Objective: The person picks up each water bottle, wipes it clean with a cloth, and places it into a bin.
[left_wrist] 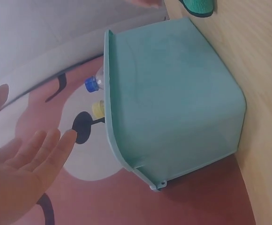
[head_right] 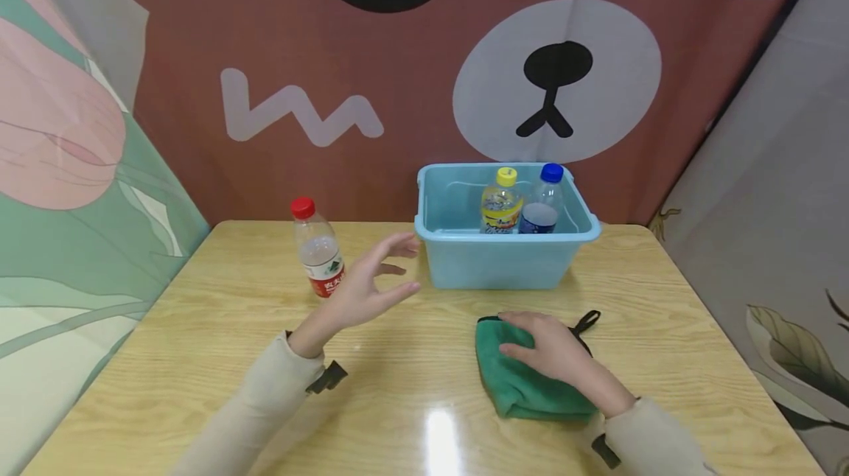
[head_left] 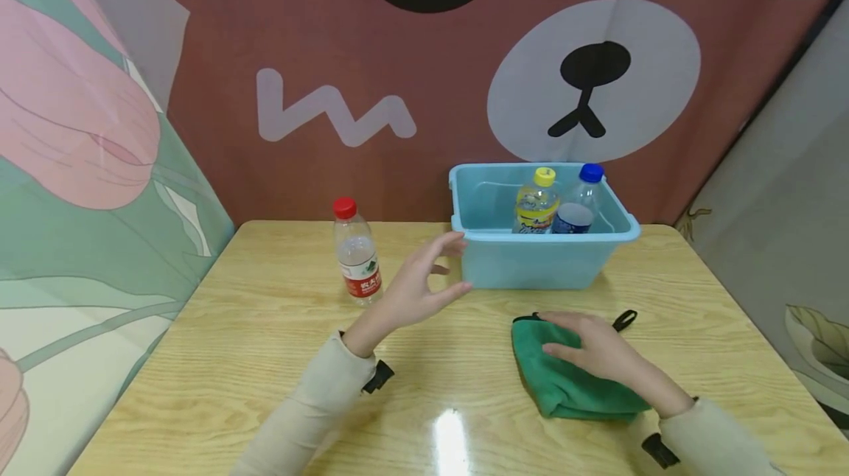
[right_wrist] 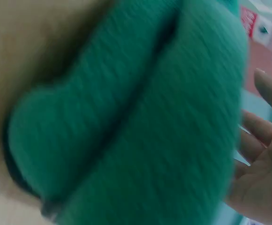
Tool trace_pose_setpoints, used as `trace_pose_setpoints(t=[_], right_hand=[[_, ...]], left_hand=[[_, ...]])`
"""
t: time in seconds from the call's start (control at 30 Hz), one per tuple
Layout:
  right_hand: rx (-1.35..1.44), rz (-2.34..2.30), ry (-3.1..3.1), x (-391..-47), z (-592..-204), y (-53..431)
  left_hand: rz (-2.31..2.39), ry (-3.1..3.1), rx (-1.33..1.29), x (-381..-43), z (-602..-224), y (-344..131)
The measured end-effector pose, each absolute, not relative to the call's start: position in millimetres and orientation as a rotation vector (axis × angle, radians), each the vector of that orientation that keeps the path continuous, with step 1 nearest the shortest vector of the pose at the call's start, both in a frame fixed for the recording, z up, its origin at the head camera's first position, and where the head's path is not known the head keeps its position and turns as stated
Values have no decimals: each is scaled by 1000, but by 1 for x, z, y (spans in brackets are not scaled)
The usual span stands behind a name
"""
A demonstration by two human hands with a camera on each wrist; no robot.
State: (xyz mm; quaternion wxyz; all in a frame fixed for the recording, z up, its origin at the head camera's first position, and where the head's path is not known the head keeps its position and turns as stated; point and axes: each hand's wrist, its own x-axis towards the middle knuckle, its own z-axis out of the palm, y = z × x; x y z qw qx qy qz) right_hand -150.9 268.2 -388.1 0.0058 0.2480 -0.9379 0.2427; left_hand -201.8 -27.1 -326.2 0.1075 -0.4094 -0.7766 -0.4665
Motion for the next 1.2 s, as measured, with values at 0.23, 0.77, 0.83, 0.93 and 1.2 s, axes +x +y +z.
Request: trace_pose_setpoints(t=[0.23, 0.77, 0.83, 0.93, 1.2], right_hand=[[865, 560, -3127, -149, -405, 259], [888, 338, -3342, -143, -418, 256], [886, 318, -3345, -142, -418, 255], [907, 330, -3296, -143, -419, 256], [888, 325, -3083, -150, -422, 260]], left_hand=[[-1377, -2305, -1243, -195, -326, -33], [-1321, -2352, -1250, -184, -333, -46], [-1333, -2346, -1243, -184, -335, -46], [-1353, -2334, -1230, -185, -338, -46], [-1364, -2353, -1214, -185, -343, -48]])
